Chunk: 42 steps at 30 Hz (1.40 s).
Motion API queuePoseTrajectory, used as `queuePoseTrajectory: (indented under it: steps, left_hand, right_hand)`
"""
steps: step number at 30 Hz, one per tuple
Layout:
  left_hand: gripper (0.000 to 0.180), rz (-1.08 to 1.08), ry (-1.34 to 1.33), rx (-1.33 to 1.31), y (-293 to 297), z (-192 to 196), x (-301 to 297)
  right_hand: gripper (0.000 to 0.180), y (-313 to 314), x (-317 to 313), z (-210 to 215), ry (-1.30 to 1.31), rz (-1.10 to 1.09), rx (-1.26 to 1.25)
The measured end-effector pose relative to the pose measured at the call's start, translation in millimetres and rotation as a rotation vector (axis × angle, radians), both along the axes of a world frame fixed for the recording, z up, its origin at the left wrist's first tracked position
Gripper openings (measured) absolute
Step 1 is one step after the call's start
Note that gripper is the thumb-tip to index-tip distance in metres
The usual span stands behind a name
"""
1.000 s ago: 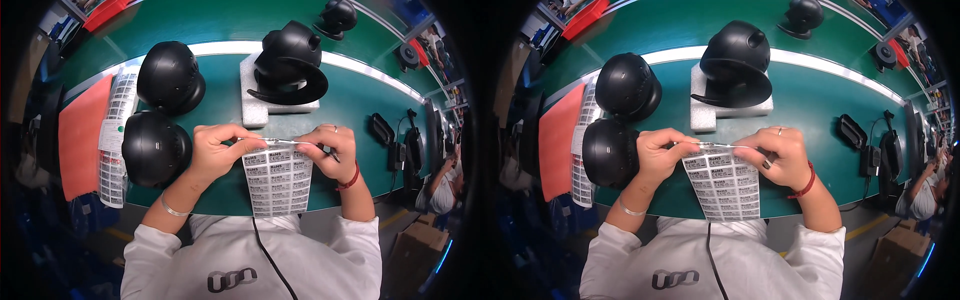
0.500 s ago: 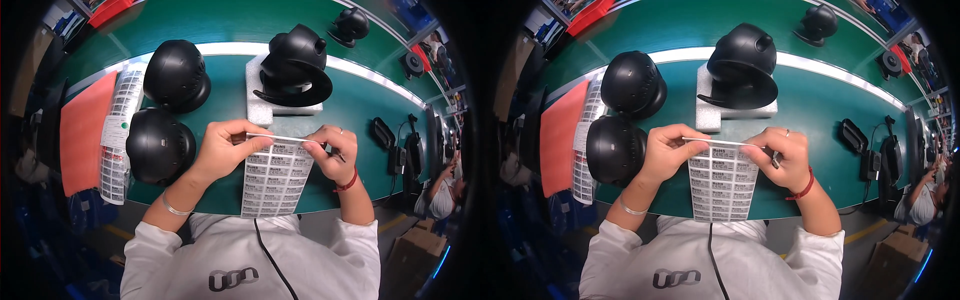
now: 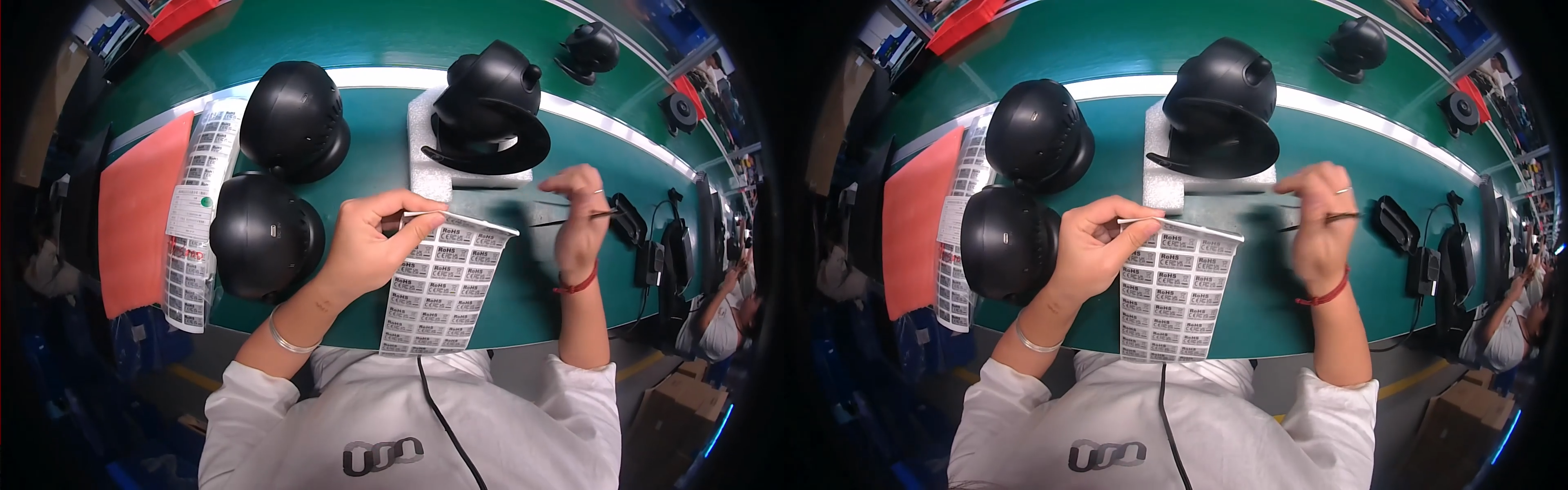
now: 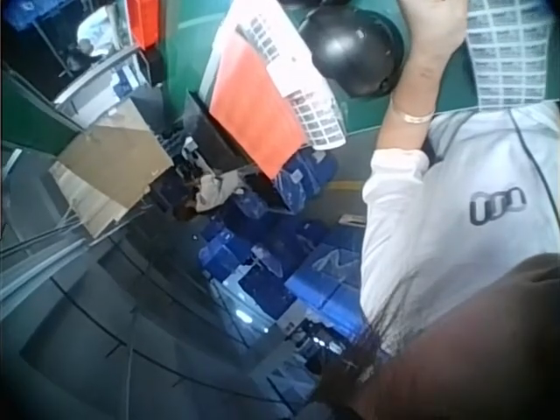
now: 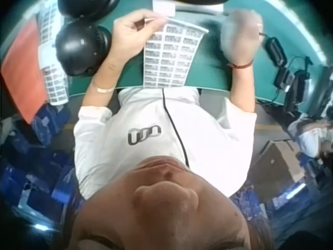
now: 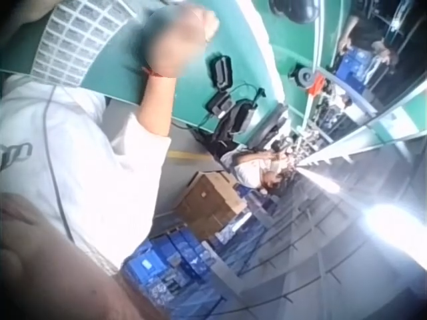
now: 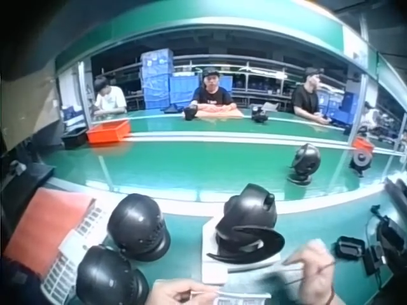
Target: Applying small identification labels to camera housing components using tweezers.
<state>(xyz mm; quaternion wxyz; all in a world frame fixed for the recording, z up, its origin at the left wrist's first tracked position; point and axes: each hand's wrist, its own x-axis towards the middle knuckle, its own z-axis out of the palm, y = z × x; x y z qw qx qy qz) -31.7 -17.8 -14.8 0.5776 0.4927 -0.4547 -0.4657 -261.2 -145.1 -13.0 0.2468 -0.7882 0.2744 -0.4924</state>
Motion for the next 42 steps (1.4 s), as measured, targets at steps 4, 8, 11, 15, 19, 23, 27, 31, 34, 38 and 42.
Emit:
queuePoseTrajectory:
  steps: [4,8,11,15,19,23,27,31,34,38,42]
  left_hand:
    - [0.015,-0.003,-0.006,-0.024,-1.8,-5.9,-1.4]
    - [0.015,-0.016,0.027,-0.007,-2.9,-6.1,-3.0]
    - [0.025,-0.011,0.143,0.042,-3.8,-7.2,-2.9]
    - [0.036,0.005,0.126,0.031,-6.3,-12.5,-8.6]
    - [0.042,0.034,0.023,0.034,-4.4,-11.7,-11.7]
    - [0.053,0.047,-0.061,-0.013,-0.9,-13.3,-13.8]
    - [0.058,0.054,-0.05,-0.038,-1.7,-11.8,-16.0]
    - [0.061,0.044,-0.168,-0.102,-1.3,-12.7,-16.4]
    - [0.071,0.021,-0.145,-0.107,-2.5,-13.8,-15.6]
    - [0.085,0.01,-0.268,-0.083,-7.9,-11.6,-9.6]
    - [0.091,-0.025,-0.408,0.013,-15.8,-9.3,-1.9]
  right_hand:
    - [0.042,-6.4,-15.1,2.3,0.144,-0.281,0.315]
    - [0.021,-13.7,-24.4,14.6,0.319,-0.18,0.617]
    - [0.031,-8.3,-32.9,31.9,0.4,0.017,0.756]
    - [0.035,2.5,-44.7,41.8,0.274,0.035,0.401]
    - [0.031,34.3,-12.8,66.0,0.285,0.098,-0.038]
    - [0.025,49.9,18.7,64.2,0.291,0.286,-0.075]
    - [0.024,48.9,23.5,56.7,0.265,0.332,-0.097]
    - [0.021,51.6,26.8,53.5,0.261,0.308,-0.106]
    - [0.019,50.2,23.6,54.5,0.204,0.238,-0.015]
    - [0.023,36.4,16.4,49.7,0.153,0.177,-0.095]
    - [0.027,30.9,13.7,32.4,0.333,0.218,-0.465]
